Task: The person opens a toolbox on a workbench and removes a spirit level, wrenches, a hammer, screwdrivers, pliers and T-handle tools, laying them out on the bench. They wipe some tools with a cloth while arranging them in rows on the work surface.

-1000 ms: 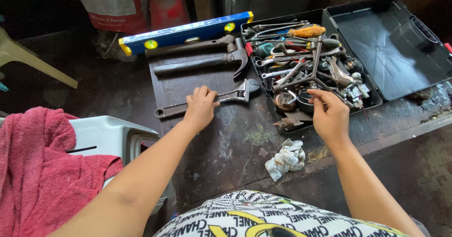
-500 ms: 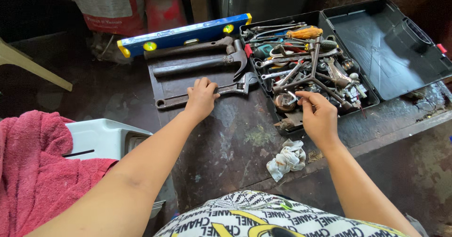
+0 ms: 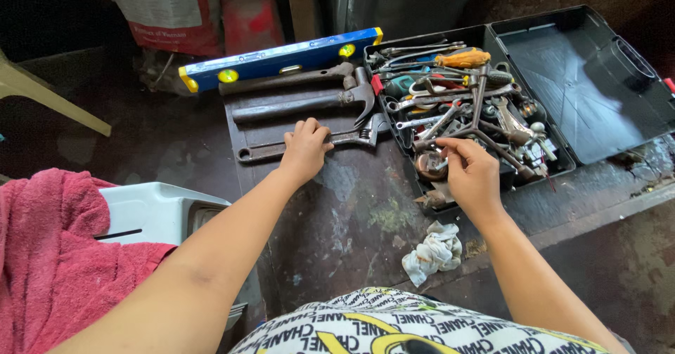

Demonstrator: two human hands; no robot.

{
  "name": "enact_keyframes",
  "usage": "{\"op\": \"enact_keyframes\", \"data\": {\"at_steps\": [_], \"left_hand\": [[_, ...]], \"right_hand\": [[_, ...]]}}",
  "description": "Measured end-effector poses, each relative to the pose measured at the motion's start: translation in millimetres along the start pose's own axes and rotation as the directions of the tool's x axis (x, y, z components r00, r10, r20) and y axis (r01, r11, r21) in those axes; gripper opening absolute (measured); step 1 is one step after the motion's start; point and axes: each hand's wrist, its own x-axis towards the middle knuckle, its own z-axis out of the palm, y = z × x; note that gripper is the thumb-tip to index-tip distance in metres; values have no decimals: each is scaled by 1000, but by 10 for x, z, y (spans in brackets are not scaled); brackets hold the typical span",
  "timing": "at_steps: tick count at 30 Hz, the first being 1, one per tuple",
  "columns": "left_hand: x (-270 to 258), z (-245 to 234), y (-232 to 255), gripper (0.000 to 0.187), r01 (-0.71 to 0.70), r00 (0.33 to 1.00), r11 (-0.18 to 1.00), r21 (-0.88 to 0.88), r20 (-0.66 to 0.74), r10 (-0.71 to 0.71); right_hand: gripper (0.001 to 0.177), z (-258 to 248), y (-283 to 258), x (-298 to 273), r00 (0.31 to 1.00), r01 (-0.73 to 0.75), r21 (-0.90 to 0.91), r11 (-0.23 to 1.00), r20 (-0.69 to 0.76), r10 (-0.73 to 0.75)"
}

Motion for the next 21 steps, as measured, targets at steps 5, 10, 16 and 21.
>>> {"op": "enact_keyframes", "data": {"at_steps": [5, 10, 16, 21], "left_hand": [[-6, -74, 37, 25, 2, 1000, 1000, -7, 5, -2], [-31, -182, 190, 48, 28, 995, 999, -28, -96, -31], [-38, -321, 463, 35, 145, 943, 982, -125, -283, -175], [-141, -430, 757, 16, 105, 925, 949, -296, -322, -203]], "right_hand": [[21, 58, 74, 97, 999, -33, 30, 999, 20, 33], [20, -65, 477, 311, 980, 185, -180, 966, -44, -196], [24, -415, 1140, 860, 999, 3, -322, 947, -33, -14], [47, -327, 1368, 1140, 957, -147, -318, 937, 195, 216]]}}
